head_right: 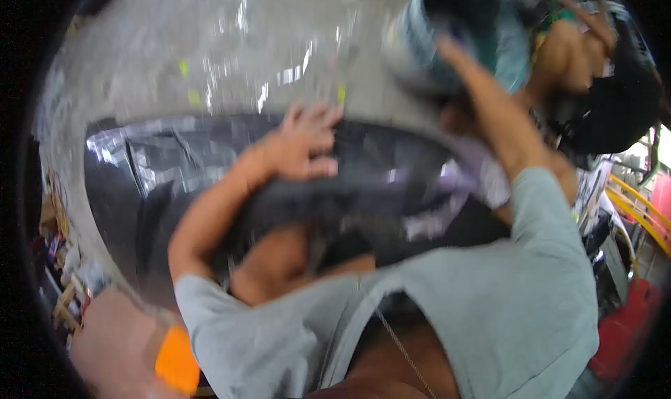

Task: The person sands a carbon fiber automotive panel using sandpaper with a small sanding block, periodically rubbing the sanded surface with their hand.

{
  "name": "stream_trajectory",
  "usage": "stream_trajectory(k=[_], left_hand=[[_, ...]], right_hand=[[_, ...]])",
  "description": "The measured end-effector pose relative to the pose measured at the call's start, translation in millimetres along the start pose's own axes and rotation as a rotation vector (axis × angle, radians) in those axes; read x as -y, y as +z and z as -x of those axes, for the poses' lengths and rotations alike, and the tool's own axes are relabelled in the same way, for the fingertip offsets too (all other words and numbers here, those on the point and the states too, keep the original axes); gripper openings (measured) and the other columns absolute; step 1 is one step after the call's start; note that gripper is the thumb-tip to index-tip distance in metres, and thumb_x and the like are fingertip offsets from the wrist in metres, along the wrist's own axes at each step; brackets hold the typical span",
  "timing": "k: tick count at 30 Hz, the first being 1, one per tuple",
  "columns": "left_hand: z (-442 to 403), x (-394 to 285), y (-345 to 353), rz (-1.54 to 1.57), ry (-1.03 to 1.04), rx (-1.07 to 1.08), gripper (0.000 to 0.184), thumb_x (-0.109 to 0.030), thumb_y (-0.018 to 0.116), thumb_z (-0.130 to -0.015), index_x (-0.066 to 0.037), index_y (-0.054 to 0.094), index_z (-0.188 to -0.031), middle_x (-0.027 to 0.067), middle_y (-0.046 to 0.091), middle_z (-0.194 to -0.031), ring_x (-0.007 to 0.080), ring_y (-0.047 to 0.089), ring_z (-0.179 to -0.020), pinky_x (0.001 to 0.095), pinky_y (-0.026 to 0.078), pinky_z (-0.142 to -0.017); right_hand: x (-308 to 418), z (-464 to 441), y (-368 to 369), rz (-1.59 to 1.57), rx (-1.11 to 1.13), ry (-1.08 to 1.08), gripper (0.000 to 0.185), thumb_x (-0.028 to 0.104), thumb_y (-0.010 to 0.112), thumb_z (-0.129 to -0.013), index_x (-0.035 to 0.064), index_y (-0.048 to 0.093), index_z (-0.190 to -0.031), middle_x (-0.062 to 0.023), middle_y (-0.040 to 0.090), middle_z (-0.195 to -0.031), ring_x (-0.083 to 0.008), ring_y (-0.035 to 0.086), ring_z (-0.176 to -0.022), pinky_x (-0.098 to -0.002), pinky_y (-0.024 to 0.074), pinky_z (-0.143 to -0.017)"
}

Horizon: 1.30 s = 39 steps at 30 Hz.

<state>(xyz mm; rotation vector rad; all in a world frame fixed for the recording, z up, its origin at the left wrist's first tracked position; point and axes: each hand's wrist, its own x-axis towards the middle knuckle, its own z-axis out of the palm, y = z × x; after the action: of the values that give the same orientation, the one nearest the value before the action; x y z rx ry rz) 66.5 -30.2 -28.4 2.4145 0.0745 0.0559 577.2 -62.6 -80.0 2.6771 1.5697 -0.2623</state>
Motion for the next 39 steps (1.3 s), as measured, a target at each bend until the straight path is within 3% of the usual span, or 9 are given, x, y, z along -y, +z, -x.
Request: stream_trajectory(k=[4,8,11,12,14,18,25,29,39], left_hand=[[19.0,-0.2,-12.0,-0.111,-0.080,-0.086,0.054,-0.058,0.069,-0.090,-0.009,0.062,-0.111,0.0194,0.033,-0.165,0.0427,0.030,-0.152,0.0647,0.020,-0.120],[65.2,-3.6,-55.2,-0.213,-0.444,-0.308,0.066,-0.042,0.075,-0.091,-0.007,0.056,-0.143,0.0238,0.041,-0.159,0.0399,0.040,-0.147,0.0455,0.029,-0.121],[128.2,-6.9,-66.9,-0.458,-0.756,-0.274,0.068,-0.046,0.067,-0.097,-0.006,0.050,-0.149,0.0267,0.040,-0.159,0.0434,0.043,-0.143,0.0490,0.033,-0.117],[147.6,-9.4,-69.0,-0.527,-0.790,-0.248,0.068,-0.046,0.065,-0.099,-0.008,0.047,-0.152,0.0288,0.038,-0.159,0.0432,0.040,-0.146,0.0497,0.032,-0.118],[175.6,-20.2,-65.7,-0.585,-0.853,-0.286,0.071,-0.047,0.063,-0.100,-0.011,0.041,-0.157,0.0304,0.035,-0.160,0.0443,0.036,-0.148,0.0513,0.027,-0.120],[199.1,-49.1,-22.1,-0.584,-1.163,-0.408,0.068,-0.055,0.048,-0.104,-0.021,0.036,-0.161,0.0221,0.026,-0.168,0.0401,0.024,-0.155,0.0681,0.013,-0.119],[187.9,-41.5,2.4,-0.654,-1.153,-0.591,0.057,-0.059,0.044,-0.103,-0.032,0.051,-0.153,0.0137,0.041,-0.163,0.0379,0.028,-0.154,0.0742,0.008,-0.116],[192.9,-38.3,2.6,-0.669,-1.111,-0.589,0.056,-0.060,0.046,-0.102,-0.033,0.054,-0.150,0.0121,0.043,-0.162,0.0370,0.031,-0.153,0.0760,0.008,-0.115],[200.4,-35.8,5.8,-0.690,-1.080,-0.609,0.053,-0.060,0.050,-0.101,-0.034,0.058,-0.146,0.0093,0.048,-0.158,0.0363,0.035,-0.151,0.0790,0.006,-0.113]], right_hand=[[62.5,70.4,-98.6,-0.454,-0.497,0.092,0.017,0.018,0.072,-0.091,0.0053,0.076,-0.102,-0.0128,0.070,-0.094,-0.0206,0.063,-0.084,-0.0303,0.0490,-0.074],[123.3,136.2,-123.4,-0.727,-0.374,-0.130,0.036,0.028,0.068,-0.098,-0.0073,0.061,-0.100,-0.0187,0.064,-0.092,-0.0234,0.059,-0.081,-0.0253,0.0480,-0.076],[168.8,205.5,-97.6,-0.965,0.151,-0.185,0.011,0.005,0.079,-0.083,0.0012,0.073,-0.092,-0.0115,0.065,-0.082,-0.0228,0.064,-0.076,-0.0315,0.0499,-0.067],[164.6,222.3,-50.1,-0.611,-0.007,-0.464,0.015,0.008,0.082,-0.084,0.0033,0.076,-0.096,-0.0072,0.069,-0.089,-0.0156,0.063,-0.081,-0.0277,0.0489,-0.071],[198.2,242.4,-16.3,-0.814,-0.002,-0.655,0.023,0.001,0.086,-0.076,0.0008,0.076,-0.096,-0.0081,0.069,-0.089,-0.0178,0.064,-0.081,-0.0295,0.0495,-0.072],[220.2,247.2,13.3,-0.894,-0.029,-0.679,0.023,0.003,0.088,-0.072,0.0022,0.075,-0.090,-0.0093,0.066,-0.080,-0.0242,0.063,-0.077,-0.0331,0.0508,-0.069],[212.0,250.7,22.2,-0.856,-0.020,-0.732,0.024,0.000,0.087,-0.069,0.0028,0.075,-0.089,-0.0085,0.063,-0.075,-0.0234,0.063,-0.071,-0.0332,0.0504,-0.065],[238.5,244.6,24.4,-0.684,-0.014,-0.630,0.028,-0.002,0.088,-0.071,0.0011,0.075,-0.096,-0.0135,0.074,-0.097,-0.0259,0.070,-0.085,-0.0307,0.0527,-0.073],[245.4,238.4,25.3,-0.912,-0.089,-0.745,0.022,-0.008,0.082,-0.073,-0.0007,0.069,-0.089,-0.0127,0.061,-0.076,-0.0268,0.060,-0.068,-0.0338,0.0468,-0.061]])
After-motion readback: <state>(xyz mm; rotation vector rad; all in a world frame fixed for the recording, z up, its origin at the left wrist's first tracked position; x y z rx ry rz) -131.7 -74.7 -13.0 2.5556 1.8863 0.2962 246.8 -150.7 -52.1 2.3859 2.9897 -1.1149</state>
